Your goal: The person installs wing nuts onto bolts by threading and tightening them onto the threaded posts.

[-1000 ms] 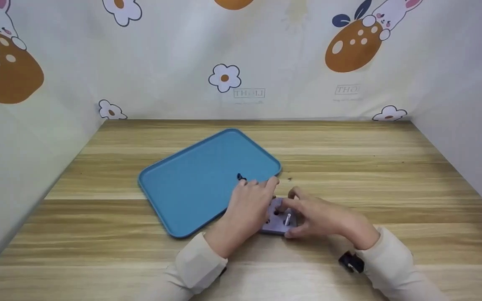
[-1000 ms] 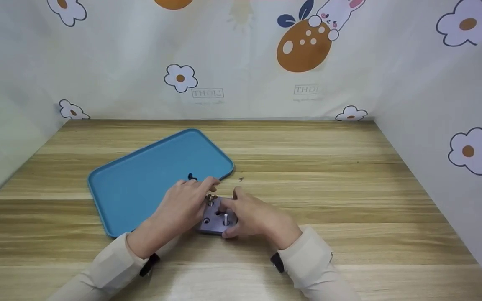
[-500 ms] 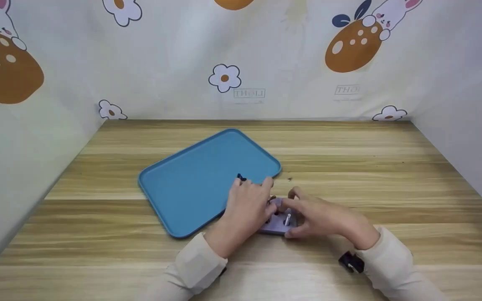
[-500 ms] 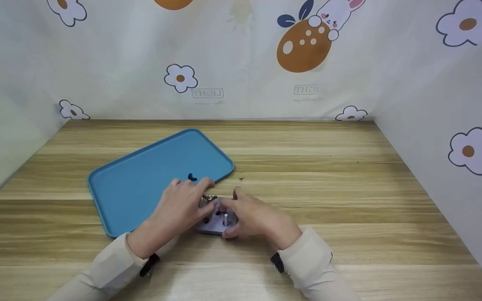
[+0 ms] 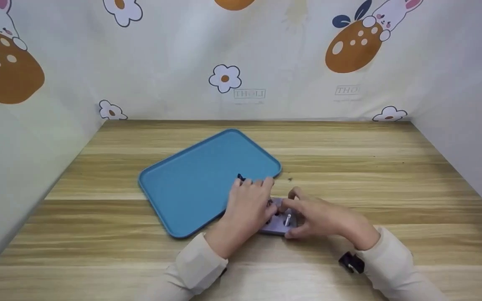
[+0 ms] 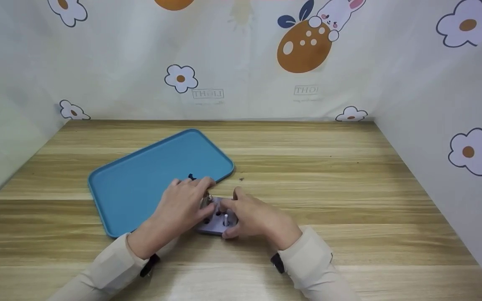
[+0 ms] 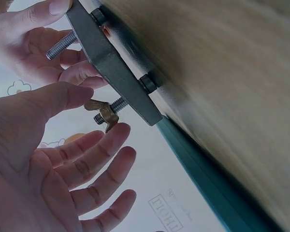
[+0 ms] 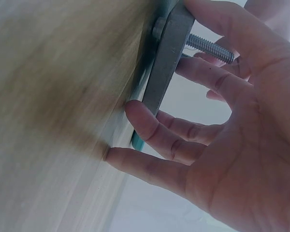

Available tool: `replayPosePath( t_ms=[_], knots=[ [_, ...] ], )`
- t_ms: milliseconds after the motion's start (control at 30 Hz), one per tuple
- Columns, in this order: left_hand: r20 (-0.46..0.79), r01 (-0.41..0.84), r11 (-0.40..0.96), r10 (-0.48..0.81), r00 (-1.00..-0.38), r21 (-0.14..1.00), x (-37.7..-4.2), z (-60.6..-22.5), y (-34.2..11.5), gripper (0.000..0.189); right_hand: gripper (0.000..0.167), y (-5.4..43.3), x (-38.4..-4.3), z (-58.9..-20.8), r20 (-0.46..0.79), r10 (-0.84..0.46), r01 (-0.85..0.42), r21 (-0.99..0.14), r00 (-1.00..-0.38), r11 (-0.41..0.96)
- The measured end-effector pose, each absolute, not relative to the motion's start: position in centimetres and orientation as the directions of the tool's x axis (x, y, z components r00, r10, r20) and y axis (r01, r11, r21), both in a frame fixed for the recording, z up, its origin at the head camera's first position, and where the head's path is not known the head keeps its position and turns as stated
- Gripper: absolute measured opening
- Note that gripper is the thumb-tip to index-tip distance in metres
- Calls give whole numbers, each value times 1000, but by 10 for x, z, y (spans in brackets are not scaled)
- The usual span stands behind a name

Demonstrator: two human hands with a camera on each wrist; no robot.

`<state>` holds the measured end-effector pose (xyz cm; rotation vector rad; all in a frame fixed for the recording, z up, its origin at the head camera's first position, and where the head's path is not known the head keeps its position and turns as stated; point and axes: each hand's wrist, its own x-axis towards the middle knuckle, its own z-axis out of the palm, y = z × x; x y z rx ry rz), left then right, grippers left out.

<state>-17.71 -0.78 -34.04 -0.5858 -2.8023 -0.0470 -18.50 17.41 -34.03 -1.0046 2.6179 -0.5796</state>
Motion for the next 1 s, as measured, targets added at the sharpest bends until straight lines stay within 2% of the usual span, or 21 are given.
replayPosePath(
  t_ms=[133,300,467,800,1000],
  knots=[
    [242,407,912,407,-881,-50,-177,-340,-7,32,44,174,-185,-341,-114,-681,-571,-456,-723,682],
    [200,409,906,423,-884,-106,-176,-339,-6,42,45,174,-184,-340,-112,-681,-571,-457,-724,682],
    [227,412,904,427,-875,-111,-176,-341,-6,46,44,174,-184,-340,-88,-688,-589,-446,-720,674],
    [352,409,910,406,-843,-71,-177,-344,-8,40,45,175,-184,-340,-73,-697,-602,-446,-713,663],
    [327,407,910,409,-852,-79,-175,-345,-8,44,45,174,-184,-340,-93,-682,-586,-437,-725,682]
  ],
)
